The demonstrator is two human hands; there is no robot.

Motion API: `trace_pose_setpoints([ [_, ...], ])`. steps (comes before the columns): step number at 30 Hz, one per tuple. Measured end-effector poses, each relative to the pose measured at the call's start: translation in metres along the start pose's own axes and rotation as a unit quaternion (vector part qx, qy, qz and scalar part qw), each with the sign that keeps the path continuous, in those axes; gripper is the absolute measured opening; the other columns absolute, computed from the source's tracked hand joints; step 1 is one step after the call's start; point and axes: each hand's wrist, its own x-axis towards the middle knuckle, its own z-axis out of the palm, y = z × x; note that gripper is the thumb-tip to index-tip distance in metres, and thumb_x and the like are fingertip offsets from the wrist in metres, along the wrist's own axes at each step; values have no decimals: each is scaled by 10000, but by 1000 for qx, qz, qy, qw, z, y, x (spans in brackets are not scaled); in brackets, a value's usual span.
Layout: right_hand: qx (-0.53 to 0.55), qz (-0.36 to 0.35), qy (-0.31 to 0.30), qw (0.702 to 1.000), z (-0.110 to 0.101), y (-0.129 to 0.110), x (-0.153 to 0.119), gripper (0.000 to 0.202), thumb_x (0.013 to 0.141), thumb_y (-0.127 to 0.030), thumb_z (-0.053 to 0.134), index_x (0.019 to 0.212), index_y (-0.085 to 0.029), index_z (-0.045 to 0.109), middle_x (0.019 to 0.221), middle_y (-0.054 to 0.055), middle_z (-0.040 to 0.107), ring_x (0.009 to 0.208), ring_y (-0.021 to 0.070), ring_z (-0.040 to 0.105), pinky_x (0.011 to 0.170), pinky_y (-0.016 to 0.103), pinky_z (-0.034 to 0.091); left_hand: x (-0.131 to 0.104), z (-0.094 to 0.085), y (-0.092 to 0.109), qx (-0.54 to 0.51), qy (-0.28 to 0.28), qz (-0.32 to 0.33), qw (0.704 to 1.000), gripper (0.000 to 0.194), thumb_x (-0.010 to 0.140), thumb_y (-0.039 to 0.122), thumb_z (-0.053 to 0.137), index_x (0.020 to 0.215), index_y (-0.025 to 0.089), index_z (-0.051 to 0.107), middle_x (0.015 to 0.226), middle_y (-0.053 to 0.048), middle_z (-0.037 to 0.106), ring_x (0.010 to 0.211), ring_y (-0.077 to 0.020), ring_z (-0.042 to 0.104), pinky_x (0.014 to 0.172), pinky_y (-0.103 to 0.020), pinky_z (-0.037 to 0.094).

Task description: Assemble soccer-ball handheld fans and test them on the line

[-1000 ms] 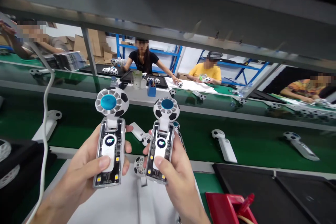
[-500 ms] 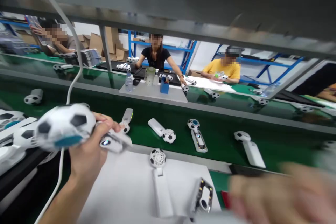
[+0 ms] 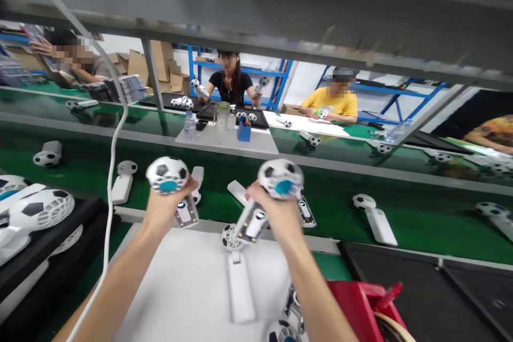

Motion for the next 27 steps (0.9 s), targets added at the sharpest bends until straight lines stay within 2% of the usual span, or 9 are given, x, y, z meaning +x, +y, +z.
trace_pose_setpoints([
  [3,-113,41,-49,991,39,19,35,284,785,-341,799,887,-99,692,836,46,704,795,202,680,742,342,561,26,27,-31,59,-47,1,997,275,639,299,807,789,120,662,706,-26,666,671,-205,642,598,-295,489],
  [5,-185,47,-84,978,59,31,58,232,880,-338,709,935,-114,680,924,41,701,840,183,677,767,351,565,41,45,-49,105,-46,20,993,314,645,213,806,901,113,655,791,-30,684,732,-194,651,664,-300,512],
  [8,-292,38,-118,948,69,43,82,243,938,-339,638,1058,-129,659,1071,59,674,952,208,663,836,394,559,56,66,-73,186,-40,49,981,330,833,279,708,1111,131,608,1005,-63,671,862,-183,651,786,-360,543],
  [10,-359,23,-128,924,63,50,89,270,942,-333,630,1138,-147,640,1182,80,642,1053,236,634,906,437,535,62,74,-85,245,-41,64,967,320,906,335,634,1157,141,595,1076,-77,650,934,-199,641,836,-402,541],
  [13,-443,11,-127,887,48,61,92,328,945,-323,622,1234,-169,601,1333,105,562,1187,270,565,990,499,482,67,78,-98,338,-37,87,936,358,911,374,623,1186,145,595,1199,-103,612,1104,-252,591,952,-480,490],
  [16,-505,43,-128,853,34,73,91,373,940,-325,630,1273,-165,576,1343,113,551,1189,279,565,985,514,484,68,78,-106,422,-27,94,901,400,914,401,612,1228,154,586,1327,-121,552,1234,-294,517,1035,-546,420],
  [19,-539,76,-125,830,23,78,94,364,940,-328,632,1259,-159,581,1304,110,574,1134,262,596,947,487,514,71,74,-110,485,-32,80,871,413,927,397,597,1268,166,571,1378,-124,523,1254,-301,509,1039,-559,423],
  [23,-553,79,-101,823,6,64,100,349,945,-333,626,1239,-150,586,1229,103,611,1047,233,632,884,438,547,87,65,-110,535,-64,14,842,407,932,362,603,1287,167,559,1325,-122,561,1156,-273,580,956,-507,507],
  [27,-557,50,-75,825,-16,29,99,375,954,-346,608,1279,-163,562,1230,101,609,1068,240,623,903,450,535,114,57,-100,539,-106,-42,834,388,930,342,611,1270,162,567,1269,-114,591,1091,-248,613,906,-468,541],
])
